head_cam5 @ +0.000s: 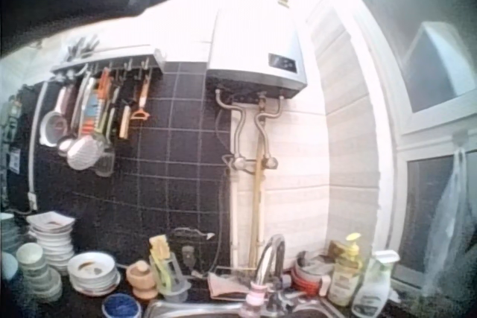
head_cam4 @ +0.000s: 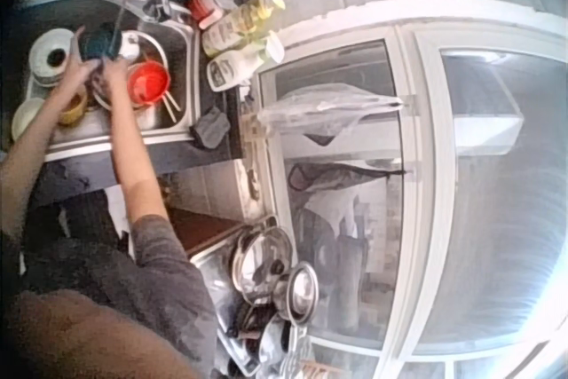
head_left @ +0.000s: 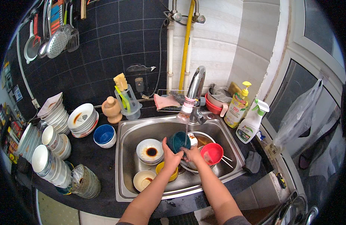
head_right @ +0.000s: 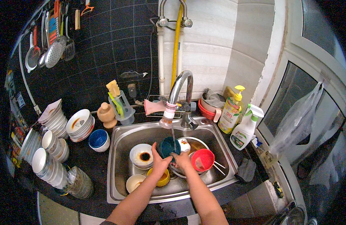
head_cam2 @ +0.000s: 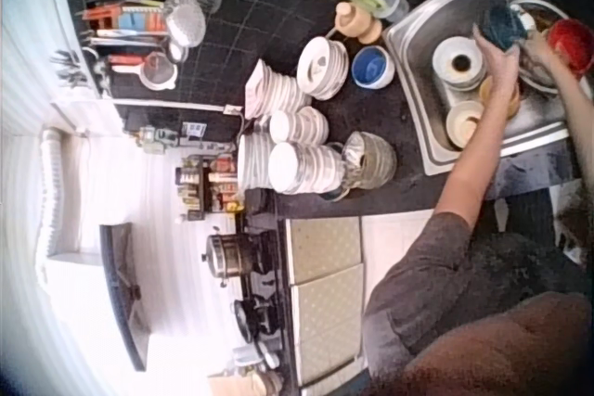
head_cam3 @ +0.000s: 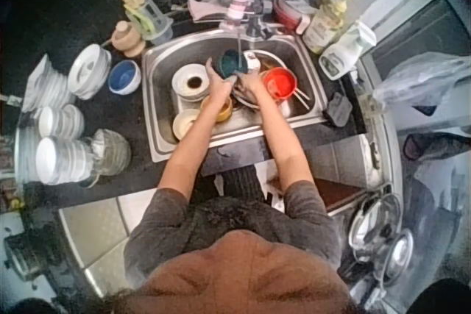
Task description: The person washes a series of small bowls and plates in a kitchen sink using a sponge and running water. They scrub the interior and exterior of each item, rinse it thoroughly, and place it on a drying rack to the right of the sink. The sequence includes handling white, blue, yellow, and red bowls.
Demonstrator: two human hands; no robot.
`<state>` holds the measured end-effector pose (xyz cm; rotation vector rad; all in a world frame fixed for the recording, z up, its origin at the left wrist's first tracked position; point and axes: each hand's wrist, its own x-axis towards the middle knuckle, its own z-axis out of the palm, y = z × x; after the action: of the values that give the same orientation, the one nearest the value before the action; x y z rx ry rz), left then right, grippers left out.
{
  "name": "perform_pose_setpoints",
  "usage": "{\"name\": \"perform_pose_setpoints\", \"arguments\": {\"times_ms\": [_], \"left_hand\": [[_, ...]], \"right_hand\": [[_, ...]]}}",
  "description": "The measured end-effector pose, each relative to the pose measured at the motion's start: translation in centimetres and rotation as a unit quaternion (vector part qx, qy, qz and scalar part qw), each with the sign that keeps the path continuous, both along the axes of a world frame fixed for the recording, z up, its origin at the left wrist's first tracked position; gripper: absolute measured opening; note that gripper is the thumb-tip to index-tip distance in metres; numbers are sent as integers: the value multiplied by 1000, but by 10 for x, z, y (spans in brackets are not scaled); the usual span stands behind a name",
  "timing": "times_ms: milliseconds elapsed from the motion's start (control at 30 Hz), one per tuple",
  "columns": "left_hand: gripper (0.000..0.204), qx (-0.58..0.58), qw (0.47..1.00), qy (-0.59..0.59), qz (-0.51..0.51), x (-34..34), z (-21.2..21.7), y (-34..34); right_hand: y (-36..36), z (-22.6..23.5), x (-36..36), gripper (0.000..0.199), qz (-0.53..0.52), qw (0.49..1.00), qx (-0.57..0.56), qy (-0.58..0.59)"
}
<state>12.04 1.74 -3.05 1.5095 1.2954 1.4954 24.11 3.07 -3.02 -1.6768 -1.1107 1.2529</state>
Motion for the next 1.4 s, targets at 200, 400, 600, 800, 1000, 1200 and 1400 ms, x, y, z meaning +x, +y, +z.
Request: {"name": "perform_pose_setpoints", "arguments": {"times_ms": [200,400,600,800,1000,1200,1400], "left_hand": [[63,-156,976,-106,-111,-15,6,7],[59,-358,875,-249,-212,-24,11,9],[32,-100,991,68,-61,-12,-28,20],[38,84,921,294,-240,2,0,-12],[52,129,868,452,-160,-6,0,-10],[47,73,920,279,-264,1,-3,-12],[29,168,943,195,-210,-8,28,-8]], "right_hand": [[-1,-2,7,29,-14,965,108,-240],[6,-1,22,38,-8,984,103,147],[4,-2,23,33,-116,979,170,2],[-17,38,19,27,-212,938,199,-190],[-22,42,13,26,-176,911,306,-214],[-17,38,14,25,-177,925,293,-164],[10,-15,35,33,-200,955,209,70]]}}
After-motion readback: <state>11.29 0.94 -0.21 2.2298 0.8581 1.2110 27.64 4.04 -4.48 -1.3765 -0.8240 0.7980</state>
